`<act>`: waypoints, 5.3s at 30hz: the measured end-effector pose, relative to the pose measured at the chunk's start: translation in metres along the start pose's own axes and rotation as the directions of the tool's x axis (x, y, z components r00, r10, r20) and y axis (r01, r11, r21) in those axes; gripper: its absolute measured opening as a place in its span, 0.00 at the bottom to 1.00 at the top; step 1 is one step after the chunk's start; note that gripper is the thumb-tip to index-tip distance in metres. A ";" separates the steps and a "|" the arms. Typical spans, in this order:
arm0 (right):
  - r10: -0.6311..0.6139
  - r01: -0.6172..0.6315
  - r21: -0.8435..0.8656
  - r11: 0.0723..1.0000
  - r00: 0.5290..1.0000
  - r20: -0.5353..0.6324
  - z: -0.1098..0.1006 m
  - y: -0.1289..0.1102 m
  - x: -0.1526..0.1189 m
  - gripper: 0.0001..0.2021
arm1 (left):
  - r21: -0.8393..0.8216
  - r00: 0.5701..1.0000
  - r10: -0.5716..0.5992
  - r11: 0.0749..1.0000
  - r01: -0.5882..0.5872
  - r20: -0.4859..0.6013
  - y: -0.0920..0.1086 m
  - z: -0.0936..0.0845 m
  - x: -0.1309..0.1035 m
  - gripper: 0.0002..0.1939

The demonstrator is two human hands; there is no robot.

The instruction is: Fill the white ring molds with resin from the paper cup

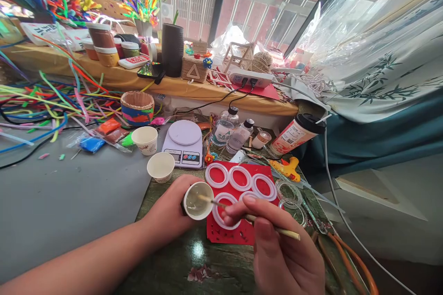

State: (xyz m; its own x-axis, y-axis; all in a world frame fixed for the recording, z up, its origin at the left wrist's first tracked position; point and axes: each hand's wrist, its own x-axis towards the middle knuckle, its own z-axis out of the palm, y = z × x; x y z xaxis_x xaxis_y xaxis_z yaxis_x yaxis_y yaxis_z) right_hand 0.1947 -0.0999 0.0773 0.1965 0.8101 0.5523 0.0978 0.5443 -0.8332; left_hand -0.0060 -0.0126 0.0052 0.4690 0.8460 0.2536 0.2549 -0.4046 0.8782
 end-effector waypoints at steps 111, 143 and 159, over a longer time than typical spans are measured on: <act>0.012 -0.016 -0.102 0.995 0.999 -0.039 -0.003 0.005 0.000 0.14 | -0.041 0.993 -0.113 0.993 0.114 0.016 -0.004 0.000 0.000 0.21; -0.110 0.121 -0.145 0.982 0.991 0.081 -0.006 0.008 0.001 0.17 | 0.037 0.993 -0.116 0.993 0.116 0.000 0.008 -0.004 0.008 0.18; 0.012 -0.014 -0.048 0.999 0.999 -0.036 0.001 0.009 0.003 0.13 | 0.049 0.992 -0.126 0.991 0.125 0.003 0.011 -0.003 0.009 0.18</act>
State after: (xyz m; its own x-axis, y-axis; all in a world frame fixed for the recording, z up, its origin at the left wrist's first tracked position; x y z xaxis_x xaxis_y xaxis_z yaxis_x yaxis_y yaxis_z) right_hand 0.1950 -0.0925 0.0714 0.2323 0.8085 0.5406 0.1420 0.5217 -0.8412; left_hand -0.0018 -0.0081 0.0187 0.4359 0.8890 0.1401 0.3531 -0.3121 0.8820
